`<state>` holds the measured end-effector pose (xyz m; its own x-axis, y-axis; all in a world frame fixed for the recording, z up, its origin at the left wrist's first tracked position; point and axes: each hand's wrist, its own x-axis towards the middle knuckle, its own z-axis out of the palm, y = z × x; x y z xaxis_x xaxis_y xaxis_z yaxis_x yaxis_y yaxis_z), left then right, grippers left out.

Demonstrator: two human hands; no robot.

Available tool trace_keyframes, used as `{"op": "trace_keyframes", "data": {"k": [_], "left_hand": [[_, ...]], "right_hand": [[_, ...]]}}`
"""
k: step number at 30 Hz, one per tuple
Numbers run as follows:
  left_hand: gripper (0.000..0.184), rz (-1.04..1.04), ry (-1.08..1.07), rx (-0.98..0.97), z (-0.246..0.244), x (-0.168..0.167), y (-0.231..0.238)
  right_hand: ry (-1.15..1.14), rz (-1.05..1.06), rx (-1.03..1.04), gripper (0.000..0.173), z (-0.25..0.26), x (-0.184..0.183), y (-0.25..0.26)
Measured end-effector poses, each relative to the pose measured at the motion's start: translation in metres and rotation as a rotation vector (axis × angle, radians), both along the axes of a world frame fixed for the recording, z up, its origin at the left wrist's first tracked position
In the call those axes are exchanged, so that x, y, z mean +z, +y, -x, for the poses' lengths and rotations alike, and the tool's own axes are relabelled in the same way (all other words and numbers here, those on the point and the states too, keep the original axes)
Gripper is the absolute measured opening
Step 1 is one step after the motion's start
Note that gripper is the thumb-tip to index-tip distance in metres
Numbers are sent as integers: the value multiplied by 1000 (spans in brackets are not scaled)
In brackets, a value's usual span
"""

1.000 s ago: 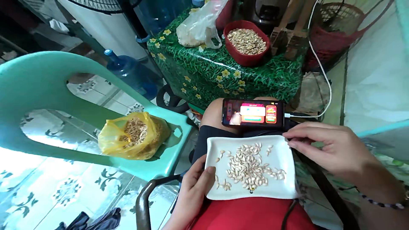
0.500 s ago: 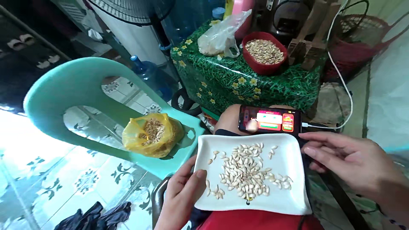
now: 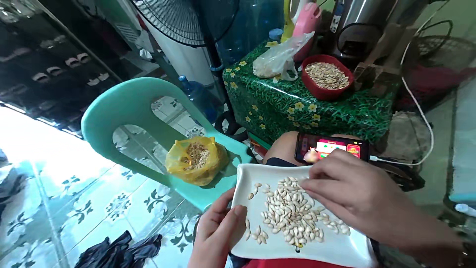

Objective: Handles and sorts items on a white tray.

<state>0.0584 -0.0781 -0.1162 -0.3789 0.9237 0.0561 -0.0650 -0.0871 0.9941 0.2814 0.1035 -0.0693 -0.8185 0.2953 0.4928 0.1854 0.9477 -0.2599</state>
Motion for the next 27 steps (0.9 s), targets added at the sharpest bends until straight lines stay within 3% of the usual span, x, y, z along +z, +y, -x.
{"op": "trace_keyframes", "data": {"k": [21,24,27], "left_hand": [[32,-33,-37,-71,-10,-3,6],[32,-9,-32,-70,-13,-2,8],[33,-4,-52,-77,-16,-3,9]], "right_hand": [[-132,-223,36,19,5,5,-2],[-37,-41,71,17,-1,2,4],[131,464,102,9,-14,11,13]]}}
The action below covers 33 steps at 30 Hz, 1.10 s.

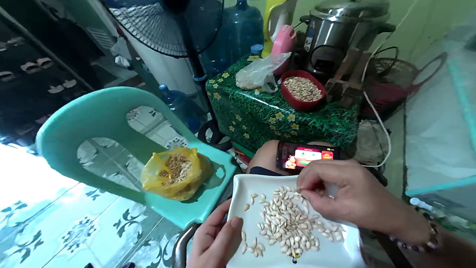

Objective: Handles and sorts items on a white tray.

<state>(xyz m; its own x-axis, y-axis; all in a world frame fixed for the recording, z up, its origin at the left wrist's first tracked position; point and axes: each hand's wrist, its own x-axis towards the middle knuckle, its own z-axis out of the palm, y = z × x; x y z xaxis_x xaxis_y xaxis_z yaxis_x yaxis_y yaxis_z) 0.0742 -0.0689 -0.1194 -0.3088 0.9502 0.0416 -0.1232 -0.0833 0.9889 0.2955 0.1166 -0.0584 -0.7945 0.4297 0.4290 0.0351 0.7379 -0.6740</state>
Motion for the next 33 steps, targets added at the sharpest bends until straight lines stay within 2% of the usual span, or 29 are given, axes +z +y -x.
{"op": "trace_keyframes", "data": {"k": [3,6,10,15,20,27,30,33], "left_hand": [[32,-23,-11,-24,-3,-1,4],[32,-34,-14,-43,-7,-1,8],[31,-39,-26,-77,-12,0,14],[31,-19,-31,-108,-15,-2,19],[33,-15,-33,-110,-16,-5,24],[34,-12,-57,-97,-18,-2,22],[34,-15,-56,-68,-13,-1,17],[34,-6,-55,7,0,-1,13]], "right_hand": [[65,346,37,3,-17,10,6],[43,416,92,3,-29,12,8],[11,384,78,7,-38,15,4],[-92,161,-122,9,-53,23,26],[-175,50,-394,5,-42,44,92],[-205,8,-742,15,19,49,203],[-266,49,-789,27,33,42,228],[-263,107,-686,38,44,50,206]]}}
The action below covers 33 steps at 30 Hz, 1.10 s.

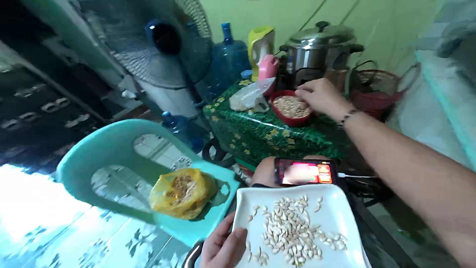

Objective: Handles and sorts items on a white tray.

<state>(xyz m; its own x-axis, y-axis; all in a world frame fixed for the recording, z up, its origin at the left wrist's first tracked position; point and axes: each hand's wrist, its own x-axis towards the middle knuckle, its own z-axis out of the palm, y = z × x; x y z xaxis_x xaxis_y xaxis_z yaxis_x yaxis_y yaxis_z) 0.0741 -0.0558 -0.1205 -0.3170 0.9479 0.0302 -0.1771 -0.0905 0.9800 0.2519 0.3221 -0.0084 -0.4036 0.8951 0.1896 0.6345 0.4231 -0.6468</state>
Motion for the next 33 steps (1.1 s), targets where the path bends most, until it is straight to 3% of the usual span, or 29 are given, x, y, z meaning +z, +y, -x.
{"op": "trace_keyframes", "data": {"k": [3,6,10,13,19,24,29,33], "left_hand": [[33,-18,-8,117,19,4,1],[32,-58,-10,251,44,13,5],[32,-49,-12,396,76,26,9],[33,-38,-5,430,97,29,10],[33,25,28,436,122,27,6],[39,47,15,386,129,27,6],[64,78,47,344,125,40,42],[41,26,274,272,130,28,104]], "right_hand": [[-97,9,132,54,6,10,-54],[-72,236,174,64,12,5,-94],[133,710,334,59,28,-18,-123],[297,908,507,47,49,-40,-143],[528,1169,368,31,93,-54,-176],[658,1214,293,25,99,-55,-183],[756,1064,204,25,77,-31,-169],[848,896,9,21,45,-6,-135]]}}
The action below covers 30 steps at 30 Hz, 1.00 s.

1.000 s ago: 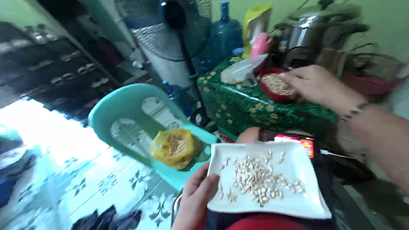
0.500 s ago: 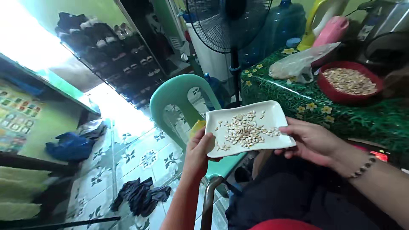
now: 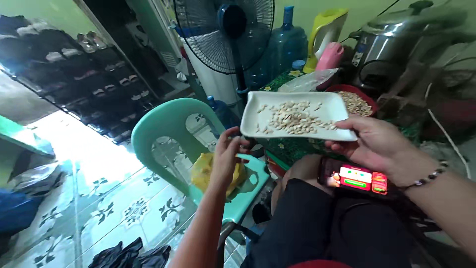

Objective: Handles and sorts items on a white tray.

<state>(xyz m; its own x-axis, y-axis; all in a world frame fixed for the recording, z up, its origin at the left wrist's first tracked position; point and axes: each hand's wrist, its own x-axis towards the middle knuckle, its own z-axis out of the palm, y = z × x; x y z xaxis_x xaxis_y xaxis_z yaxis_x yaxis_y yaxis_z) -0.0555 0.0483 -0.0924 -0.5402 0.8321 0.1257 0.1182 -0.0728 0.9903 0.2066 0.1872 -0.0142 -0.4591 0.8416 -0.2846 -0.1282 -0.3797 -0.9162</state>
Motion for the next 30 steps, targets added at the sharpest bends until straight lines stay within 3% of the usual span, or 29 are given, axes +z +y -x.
{"op": "trace_keyframes", "data": {"k": [5,8,16,20,28,30], "left_hand": [[45,-27,582,-262,-9,5,111],[43,22,859,-322,-31,12,175],[46,231,1194,-257,-63,-2,297],[56,268,1196,-238,-64,1,324],[36,-12,674,-139,-27,61,338],[41,-45,576,-74,-19,75,335]], "right_hand": [[-26,-100,-215,21,-47,15,50],[-26,-102,-330,21,-67,17,70],[-62,-60,-478,23,-92,19,91],[-51,-48,-511,23,-98,16,97],[-1,-33,-478,22,-99,10,102],[11,-19,-469,22,-94,8,103]]}}
